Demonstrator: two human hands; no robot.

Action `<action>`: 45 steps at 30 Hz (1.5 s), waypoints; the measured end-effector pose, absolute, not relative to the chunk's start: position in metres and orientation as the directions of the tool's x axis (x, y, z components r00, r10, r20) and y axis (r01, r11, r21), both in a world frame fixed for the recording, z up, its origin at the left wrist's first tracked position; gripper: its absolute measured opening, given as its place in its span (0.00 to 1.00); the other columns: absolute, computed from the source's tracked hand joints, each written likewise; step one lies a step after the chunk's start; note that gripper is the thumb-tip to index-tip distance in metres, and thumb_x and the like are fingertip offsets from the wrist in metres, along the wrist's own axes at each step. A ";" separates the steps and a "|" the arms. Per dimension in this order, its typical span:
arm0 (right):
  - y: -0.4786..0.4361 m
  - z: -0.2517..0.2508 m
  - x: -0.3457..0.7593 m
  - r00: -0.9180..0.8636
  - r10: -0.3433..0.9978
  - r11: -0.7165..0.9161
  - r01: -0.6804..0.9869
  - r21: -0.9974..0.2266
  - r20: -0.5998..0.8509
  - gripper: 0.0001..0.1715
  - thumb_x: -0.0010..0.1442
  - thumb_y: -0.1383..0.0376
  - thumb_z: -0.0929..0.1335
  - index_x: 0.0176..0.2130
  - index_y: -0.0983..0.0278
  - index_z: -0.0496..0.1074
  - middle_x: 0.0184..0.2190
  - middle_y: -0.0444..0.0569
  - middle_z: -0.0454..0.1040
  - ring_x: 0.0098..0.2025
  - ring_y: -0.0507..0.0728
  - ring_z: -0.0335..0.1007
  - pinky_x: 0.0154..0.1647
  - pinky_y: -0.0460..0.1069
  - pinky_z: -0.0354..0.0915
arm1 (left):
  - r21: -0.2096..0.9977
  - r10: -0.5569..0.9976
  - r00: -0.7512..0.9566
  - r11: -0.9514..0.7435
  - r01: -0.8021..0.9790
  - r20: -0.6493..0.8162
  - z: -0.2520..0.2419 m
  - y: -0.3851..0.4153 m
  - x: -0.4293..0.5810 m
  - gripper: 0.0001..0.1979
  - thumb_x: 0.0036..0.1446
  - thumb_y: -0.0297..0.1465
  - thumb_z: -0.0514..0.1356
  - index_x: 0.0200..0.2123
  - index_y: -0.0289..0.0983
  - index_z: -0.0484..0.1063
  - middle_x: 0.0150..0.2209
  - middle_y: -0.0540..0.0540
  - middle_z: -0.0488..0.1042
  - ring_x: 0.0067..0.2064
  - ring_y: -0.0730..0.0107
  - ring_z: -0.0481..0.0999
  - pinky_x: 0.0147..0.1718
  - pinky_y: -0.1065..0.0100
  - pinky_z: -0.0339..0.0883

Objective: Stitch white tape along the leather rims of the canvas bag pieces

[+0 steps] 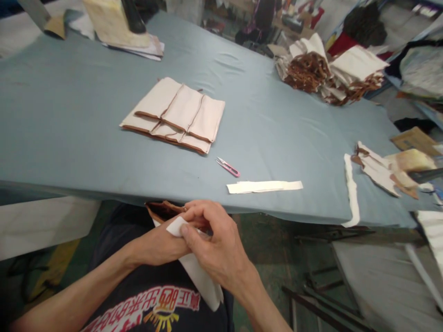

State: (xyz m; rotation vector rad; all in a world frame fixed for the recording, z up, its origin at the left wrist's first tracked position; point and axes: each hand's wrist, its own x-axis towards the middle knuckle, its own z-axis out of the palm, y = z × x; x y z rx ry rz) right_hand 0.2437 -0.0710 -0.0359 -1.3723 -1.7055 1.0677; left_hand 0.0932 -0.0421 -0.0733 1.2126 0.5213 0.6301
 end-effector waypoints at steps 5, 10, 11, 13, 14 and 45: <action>-0.067 -0.037 0.241 -0.255 0.967 0.131 0.385 -0.914 0.031 0.06 0.63 0.72 0.71 0.36 0.61 0.76 0.49 0.50 0.81 0.52 0.58 0.76 0.56 0.54 0.68 | 0.965 0.733 0.680 0.188 -0.185 -0.012 -0.071 -0.041 0.096 0.11 0.58 0.28 0.62 0.45 0.36 0.73 0.46 0.44 0.82 0.46 0.62 0.80 0.50 0.60 0.74; -0.062 -0.044 0.248 -0.101 0.995 -0.007 0.053 -0.999 -0.012 0.05 0.67 0.63 0.71 0.36 0.60 0.74 0.45 0.47 0.81 0.41 0.54 0.77 0.42 0.49 0.71 | 0.989 0.747 0.656 0.149 -0.004 -0.110 -0.070 -0.048 0.083 0.13 0.58 0.29 0.63 0.47 0.35 0.74 0.42 0.45 0.80 0.44 0.60 0.79 0.43 0.63 0.74; -0.059 -0.048 0.251 -0.021 0.999 -0.026 -0.043 -0.999 -0.025 0.06 0.67 0.60 0.71 0.38 0.60 0.73 0.43 0.46 0.81 0.38 0.53 0.76 0.39 0.47 0.71 | 0.985 0.759 0.635 0.169 0.023 -0.145 -0.071 -0.051 0.078 0.18 0.59 0.31 0.63 0.53 0.35 0.73 0.45 0.44 0.80 0.46 0.58 0.80 0.43 0.64 0.74; -0.055 -0.064 0.255 0.115 0.991 -0.051 -0.202 -0.978 -0.075 0.13 0.65 0.54 0.73 0.38 0.59 0.72 0.35 0.43 0.79 0.31 0.51 0.72 0.33 0.46 0.69 | 0.970 0.796 0.563 0.236 0.050 -0.223 -0.073 -0.059 0.068 0.29 0.62 0.34 0.62 0.65 0.38 0.65 0.51 0.42 0.79 0.48 0.57 0.80 0.42 0.65 0.73; -0.054 -0.073 0.256 0.141 0.983 -0.077 -0.260 -0.963 -0.116 0.16 0.63 0.51 0.74 0.38 0.59 0.71 0.30 0.41 0.76 0.28 0.51 0.69 0.30 0.45 0.67 | 0.959 0.814 0.516 0.280 0.054 -0.267 -0.074 -0.062 0.064 0.32 0.64 0.36 0.62 0.68 0.39 0.61 0.51 0.42 0.79 0.48 0.57 0.80 0.41 0.65 0.73; -0.078 -0.051 0.231 -0.187 0.949 -0.196 0.283 -0.939 -0.254 0.12 0.66 0.57 0.69 0.35 0.63 0.75 0.21 0.38 0.67 0.22 0.49 0.59 0.22 0.45 0.51 | 0.939 0.885 0.427 0.032 0.341 -0.186 -0.054 -0.074 0.040 0.15 0.70 0.33 0.48 0.32 0.37 0.70 0.31 0.50 0.71 0.33 0.68 0.67 0.33 0.68 0.62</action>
